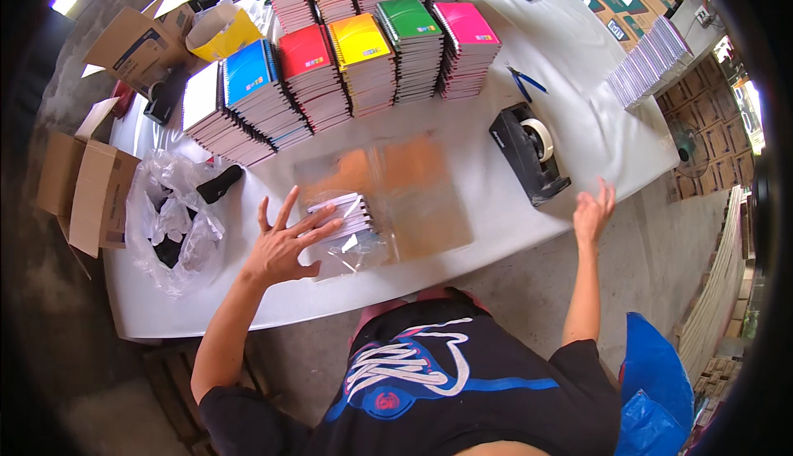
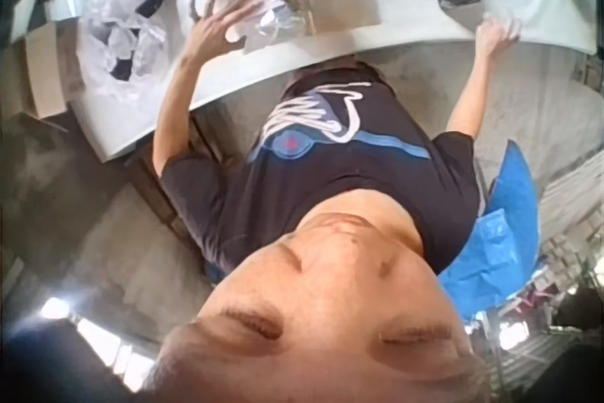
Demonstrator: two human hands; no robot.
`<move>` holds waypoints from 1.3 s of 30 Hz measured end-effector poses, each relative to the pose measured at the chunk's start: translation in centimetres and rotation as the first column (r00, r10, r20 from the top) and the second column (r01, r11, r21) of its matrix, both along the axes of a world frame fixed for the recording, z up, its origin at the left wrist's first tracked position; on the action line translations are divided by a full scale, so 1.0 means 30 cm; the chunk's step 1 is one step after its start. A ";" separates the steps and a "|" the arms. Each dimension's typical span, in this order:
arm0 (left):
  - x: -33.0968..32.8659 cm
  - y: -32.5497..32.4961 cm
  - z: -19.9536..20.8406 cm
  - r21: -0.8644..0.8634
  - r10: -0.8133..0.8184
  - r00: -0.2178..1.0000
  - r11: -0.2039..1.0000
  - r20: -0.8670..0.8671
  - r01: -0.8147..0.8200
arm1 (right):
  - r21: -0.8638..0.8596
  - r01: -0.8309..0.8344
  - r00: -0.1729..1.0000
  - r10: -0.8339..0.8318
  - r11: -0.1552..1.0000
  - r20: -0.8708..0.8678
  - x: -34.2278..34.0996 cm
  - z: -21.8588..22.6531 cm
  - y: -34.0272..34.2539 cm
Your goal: The person picks up notebooks of various colors from stacks on a table, arranges them into a pile, and places the pile into a clear plastic bag before sealing it with tape.
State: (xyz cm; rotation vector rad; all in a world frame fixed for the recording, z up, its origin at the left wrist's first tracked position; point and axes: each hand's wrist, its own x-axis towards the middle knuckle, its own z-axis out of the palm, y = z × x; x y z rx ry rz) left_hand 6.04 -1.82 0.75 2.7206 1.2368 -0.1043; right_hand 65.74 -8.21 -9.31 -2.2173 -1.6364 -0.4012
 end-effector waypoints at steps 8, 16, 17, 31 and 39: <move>-0.007 0.029 0.019 -0.082 -0.107 0.993 0.991 -0.054 0.103 | 0.096 -0.450 0.208 0.208 0.888 -0.956 -0.605 0.392 0.181; -0.032 0.052 0.046 -0.147 -0.147 0.989 0.978 0.010 0.147 | -0.094 -0.934 0.183 0.233 0.345 -0.955 -1.243 0.506 0.344; -0.029 0.059 0.046 -0.154 -0.157 0.988 0.976 0.004 0.156 | -0.158 -0.918 0.258 0.248 0.363 -0.934 -1.269 0.502 0.354; 0.068 0.014 -0.182 0.438 -0.236 0.788 0.898 0.569 -0.047 | 0.051 -0.951 0.137 0.562 0.306 -0.815 -1.095 0.317 0.315; 0.116 0.027 -0.143 -0.401 0.420 0.200 0.907 0.885 -0.129 | 0.302 -0.622 -0.327 0.110 0.723 -0.938 -1.209 0.164 0.237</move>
